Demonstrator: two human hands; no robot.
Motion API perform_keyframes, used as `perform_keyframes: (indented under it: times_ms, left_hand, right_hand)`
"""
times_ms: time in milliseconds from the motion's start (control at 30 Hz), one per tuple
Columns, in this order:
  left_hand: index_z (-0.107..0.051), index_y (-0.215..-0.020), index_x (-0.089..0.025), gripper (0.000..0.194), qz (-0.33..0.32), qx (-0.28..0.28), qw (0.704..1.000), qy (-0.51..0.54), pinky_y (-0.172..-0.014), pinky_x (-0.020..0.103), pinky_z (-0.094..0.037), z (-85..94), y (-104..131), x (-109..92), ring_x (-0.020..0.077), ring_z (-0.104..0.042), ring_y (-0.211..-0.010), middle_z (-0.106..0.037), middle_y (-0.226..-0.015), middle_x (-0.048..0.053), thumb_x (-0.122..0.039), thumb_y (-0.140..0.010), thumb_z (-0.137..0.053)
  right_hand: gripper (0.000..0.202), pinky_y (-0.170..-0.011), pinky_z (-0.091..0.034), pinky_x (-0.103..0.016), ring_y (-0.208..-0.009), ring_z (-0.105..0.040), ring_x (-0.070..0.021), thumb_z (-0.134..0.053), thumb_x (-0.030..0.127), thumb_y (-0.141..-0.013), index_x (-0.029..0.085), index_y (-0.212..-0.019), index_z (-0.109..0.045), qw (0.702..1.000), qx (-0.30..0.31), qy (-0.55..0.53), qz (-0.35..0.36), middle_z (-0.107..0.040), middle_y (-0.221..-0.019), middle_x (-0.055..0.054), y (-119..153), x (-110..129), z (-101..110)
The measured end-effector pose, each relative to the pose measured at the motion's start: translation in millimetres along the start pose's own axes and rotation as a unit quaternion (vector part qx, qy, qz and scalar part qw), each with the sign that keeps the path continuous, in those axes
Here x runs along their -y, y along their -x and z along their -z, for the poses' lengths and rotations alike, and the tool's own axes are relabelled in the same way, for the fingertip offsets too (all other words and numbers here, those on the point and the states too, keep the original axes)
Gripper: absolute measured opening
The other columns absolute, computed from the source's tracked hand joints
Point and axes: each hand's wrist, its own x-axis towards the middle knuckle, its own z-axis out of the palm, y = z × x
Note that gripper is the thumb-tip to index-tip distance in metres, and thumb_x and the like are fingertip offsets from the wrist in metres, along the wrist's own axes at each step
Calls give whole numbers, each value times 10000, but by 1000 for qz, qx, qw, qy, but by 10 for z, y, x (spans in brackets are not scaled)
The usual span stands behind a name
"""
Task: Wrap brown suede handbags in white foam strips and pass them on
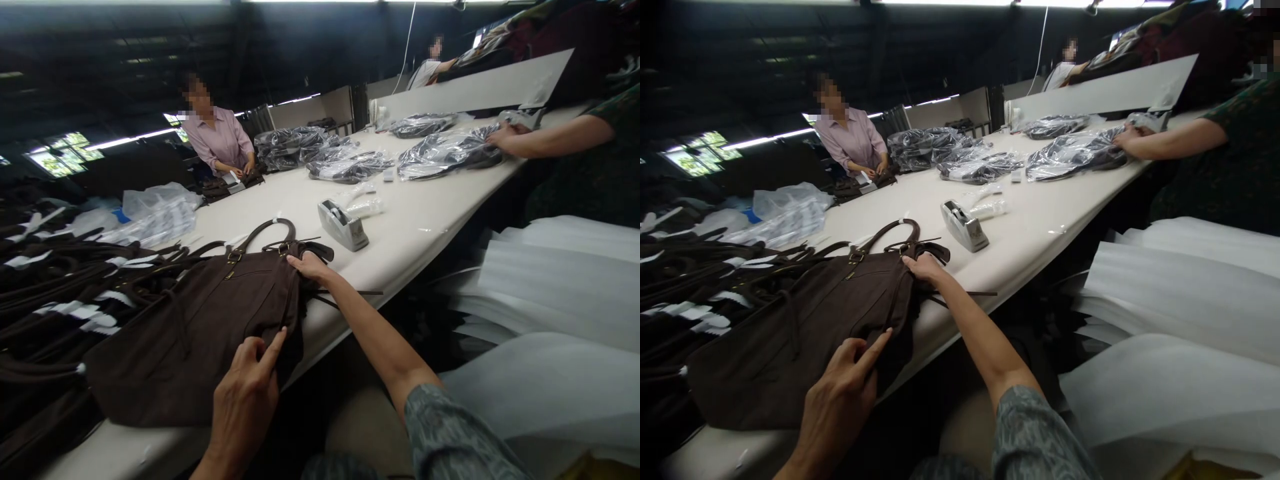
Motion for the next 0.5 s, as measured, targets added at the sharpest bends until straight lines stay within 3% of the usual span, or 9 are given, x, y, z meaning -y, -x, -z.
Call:
perform_keyframes:
  times_ms: [100, 200, 267, 367, 433, 500]
  left_hand:
    - [-554, -1316, -274, 488, 86, -43, 986, 137, -561, 192, -474, 121, -48, 125, 112, -573, -674, -568, -929, 8, -226, -839, -461]
    - [-589, -1269, -298, 501, 217, -65, 949, 220, -504, 187, -443, 296, -143, 236, 73, -511, -542, -605, -962, -21, -294, -776, -500]
    - [-617, -1234, -292, 517, 293, -74, 922, 243, -554, 201, -467, 379, -205, 292, 90, -543, -577, -642, -957, -28, -324, -726, -526]
    - [-629, -1226, -284, 559, 374, -82, 882, 274, -645, 233, -504, 412, -261, 340, 161, -625, -743, -682, -912, -21, -371, -677, -562]
    - [-617, -1245, -277, 587, 379, -81, 875, 290, -712, 263, -522, 397, -269, 339, 192, -642, -825, -691, -932, -11, -385, -671, -570]
    - [-616, -1249, -274, 581, 353, -81, 887, 285, -802, 298, -523, 378, -259, 319, 196, -644, -851, -689, -985, -5, -379, -679, -564]
  right_hand:
    - [285, -686, -505, -236, -739, -649, -165, -658, 398, -849, 126, -768, -671, 989, 109, -94, 17, -693, -749, -49, 79, 103, 23]
    - [291, -535, -493, -220, -546, -589, -119, -646, 407, -868, 131, -775, -637, 972, 172, -155, -50, -650, -644, -19, 124, 197, 12]
    - [314, -463, -476, -218, -468, -544, -107, -650, 434, -862, 136, -766, -618, 963, 176, -180, -92, -620, -595, 0, 141, 225, -14]
    - [346, -441, -479, -223, -456, -539, -106, -609, 464, -884, 140, -766, -608, 956, 156, -225, -101, -624, -612, -2, 151, 206, -55]
    - [354, -458, -492, -231, -477, -555, -112, -554, 460, -920, 143, -770, -602, 952, 148, -247, -105, -628, -623, -6, 147, 171, -76]
    - [324, -474, -493, -231, -499, -565, -114, -529, 408, -945, 143, -769, -595, 953, 140, -247, -103, -629, -629, -9, 138, 138, -90]
